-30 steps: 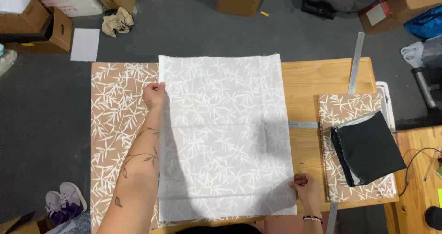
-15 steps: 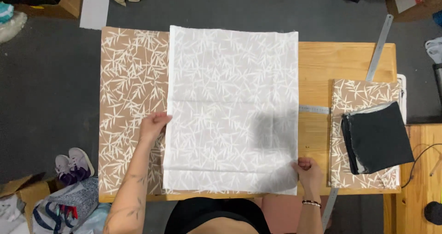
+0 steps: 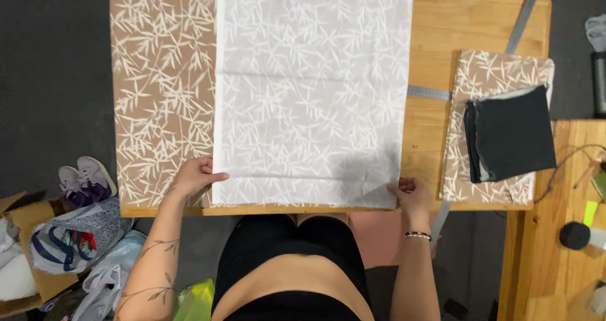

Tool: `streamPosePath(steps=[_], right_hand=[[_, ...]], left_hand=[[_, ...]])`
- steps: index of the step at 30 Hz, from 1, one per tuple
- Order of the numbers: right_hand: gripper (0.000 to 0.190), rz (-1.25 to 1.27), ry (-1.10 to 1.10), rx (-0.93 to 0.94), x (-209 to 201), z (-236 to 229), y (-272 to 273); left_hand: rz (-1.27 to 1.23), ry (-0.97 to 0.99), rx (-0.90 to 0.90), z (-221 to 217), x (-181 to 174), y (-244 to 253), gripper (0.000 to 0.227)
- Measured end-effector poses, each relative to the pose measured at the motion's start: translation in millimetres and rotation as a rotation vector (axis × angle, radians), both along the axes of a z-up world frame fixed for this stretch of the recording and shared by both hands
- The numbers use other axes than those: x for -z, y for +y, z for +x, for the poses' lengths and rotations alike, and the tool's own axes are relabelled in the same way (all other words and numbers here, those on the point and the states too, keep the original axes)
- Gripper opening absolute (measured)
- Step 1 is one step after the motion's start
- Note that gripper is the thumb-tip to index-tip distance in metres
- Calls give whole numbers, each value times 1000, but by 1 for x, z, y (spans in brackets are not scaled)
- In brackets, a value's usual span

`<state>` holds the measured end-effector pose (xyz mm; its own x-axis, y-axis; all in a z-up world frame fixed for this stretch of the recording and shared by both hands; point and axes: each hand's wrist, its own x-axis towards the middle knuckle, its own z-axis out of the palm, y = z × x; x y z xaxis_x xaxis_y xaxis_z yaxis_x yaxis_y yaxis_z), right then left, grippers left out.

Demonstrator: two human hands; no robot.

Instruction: The person folds a piece of patterned fabric on a wooden table. They unfold and refold the fabric multiple times, aligning the edges and smoothing it out. A black folded item is also handled and placed on the fabric.

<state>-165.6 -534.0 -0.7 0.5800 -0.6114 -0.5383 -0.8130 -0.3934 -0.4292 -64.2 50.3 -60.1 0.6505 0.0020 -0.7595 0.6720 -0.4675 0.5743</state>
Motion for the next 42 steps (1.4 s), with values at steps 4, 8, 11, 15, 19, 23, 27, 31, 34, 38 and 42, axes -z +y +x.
streamPosePath(steps=[4,8,11,15,19,23,27,31,34,38,42], right_hand=[[53,59,34,-23,5,-17,1],[39,63,3,-21,23,-28,-6],[36,37,-11,-55,31,-34,-16],[33,74,-13,-64,59,-42,-38],[37,165,-80,-41,57,-46,-39],[37,129,-62,-69,55,-41,-33],[32,85,-30,-97,24,-37,-13],[41,-144,-41,-239,-2,-33,9],[41,-327,-331,-407,-4,-22,27],[31,-231,-615,-586,42,20,67],[50,-325,-588,-957,21,30,97]], left_hand=[[-46,0,-78,-20,-7,-1,34],[-96,-58,-142,-23,-15,-5,31],[-129,-64,-148,-21,-16,-3,34],[-138,-83,-121,-23,11,8,34],[-115,-96,-68,-23,0,6,35],[29,-141,28,-16,-12,-4,40],[249,-114,151,-12,4,-10,45],[677,-287,305,-15,-38,-53,60],[760,-757,331,-17,-27,-110,64],[389,-1291,628,-36,-24,-194,25],[399,-1147,839,-79,-41,-254,55]])
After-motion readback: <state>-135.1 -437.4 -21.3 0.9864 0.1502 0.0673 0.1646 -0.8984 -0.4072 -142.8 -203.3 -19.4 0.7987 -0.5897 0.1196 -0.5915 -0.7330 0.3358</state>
